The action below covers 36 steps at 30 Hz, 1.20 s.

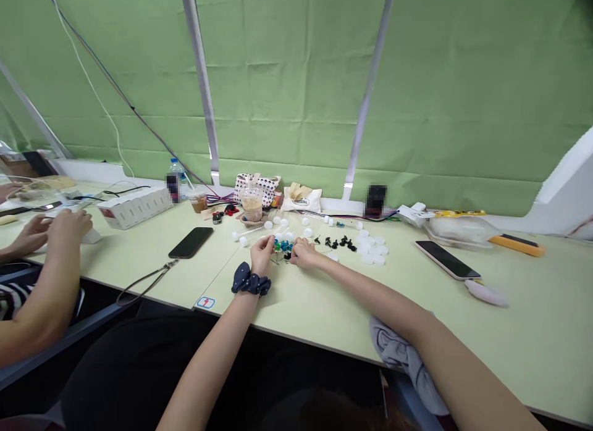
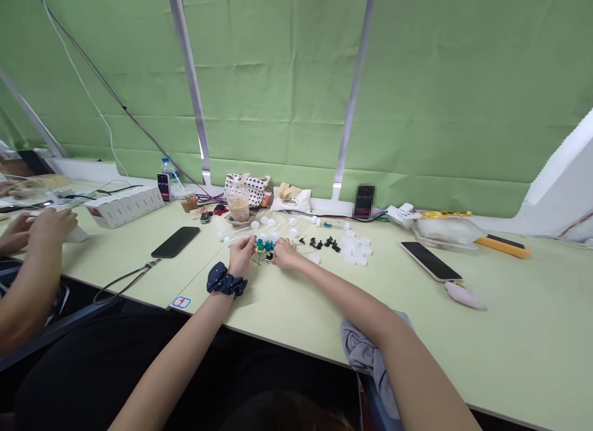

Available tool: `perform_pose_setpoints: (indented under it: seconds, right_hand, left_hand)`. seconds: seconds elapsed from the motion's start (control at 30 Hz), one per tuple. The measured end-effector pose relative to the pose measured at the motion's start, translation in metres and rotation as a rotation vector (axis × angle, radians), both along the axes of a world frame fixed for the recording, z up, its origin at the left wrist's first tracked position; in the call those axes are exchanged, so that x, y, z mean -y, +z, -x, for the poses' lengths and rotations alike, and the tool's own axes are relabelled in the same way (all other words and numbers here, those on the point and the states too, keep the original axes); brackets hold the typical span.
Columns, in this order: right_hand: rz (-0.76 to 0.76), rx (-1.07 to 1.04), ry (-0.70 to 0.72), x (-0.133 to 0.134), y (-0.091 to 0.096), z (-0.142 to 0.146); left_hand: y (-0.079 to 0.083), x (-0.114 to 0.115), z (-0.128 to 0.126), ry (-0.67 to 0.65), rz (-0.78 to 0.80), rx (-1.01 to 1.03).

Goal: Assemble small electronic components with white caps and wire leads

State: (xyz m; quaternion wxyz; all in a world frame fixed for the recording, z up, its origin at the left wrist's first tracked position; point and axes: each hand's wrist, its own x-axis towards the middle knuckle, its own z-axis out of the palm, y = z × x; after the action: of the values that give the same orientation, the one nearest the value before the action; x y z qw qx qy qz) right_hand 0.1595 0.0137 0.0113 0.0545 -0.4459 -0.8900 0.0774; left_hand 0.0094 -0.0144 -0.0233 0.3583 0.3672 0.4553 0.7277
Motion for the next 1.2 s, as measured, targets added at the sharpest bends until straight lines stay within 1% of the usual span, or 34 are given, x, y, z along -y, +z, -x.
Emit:
perform_pose_setpoints:
  seconds: [0.13, 0.2, 0.27, 0.33, 0.4, 0.5, 0.63, 0.73, 0.9, 1.07, 1.2]
  right_hand:
    - [0.011, 0.031, -0.009, -0.007, 0.016, -0.007]
    - [0.0, 0.055, 0.021, -0.01, 0.023, -0.012]
    - [0.018, 0.067, 0.047, -0.011, 0.029, -0.018]
    - [0.051, 0.034, 0.043, -0.013, 0.031, -0.023]
    - [0.051, -0.067, 0.016, -0.014, 0.031, -0.028]
    - [-0.042, -0.28, 0.002, -0.017, 0.03, -0.032]
    - [-0.206, -0.554, 0.102, -0.017, 0.032, -0.033]
    - [-0.253, -0.682, 0.154, -0.014, 0.037, -0.033]
    - [-0.247, -0.739, 0.165, -0.01, 0.044, -0.036]
    - [-0.229, -0.68, 0.156, -0.01, 0.045, -0.037]
    - [-0.215, -0.652, 0.206, -0.014, 0.044, -0.04]
  left_hand:
    - [-0.001, 0.001, -0.001, -0.087, 0.004, -0.012]
    - [-0.002, 0.001, -0.002, -0.115, 0.005, -0.019]
    - [-0.003, 0.001, -0.002, -0.134, 0.007, -0.033]
    - [-0.002, 0.001, -0.003, -0.166, 0.009, -0.053]
    - [-0.001, 0.003, -0.005, -0.226, 0.018, -0.061]
    - [0.005, 0.009, -0.008, -0.348, 0.036, -0.037]
    - [0.014, 0.017, -0.011, -0.498, 0.051, 0.014]
    - [0.017, 0.02, -0.01, -0.57, 0.042, 0.068]
    - [0.017, 0.02, -0.01, -0.577, 0.046, 0.093]
    - [0.016, 0.019, -0.01, -0.582, 0.026, 0.041]
    - [0.015, 0.019, -0.01, -0.581, 0.024, -0.022]
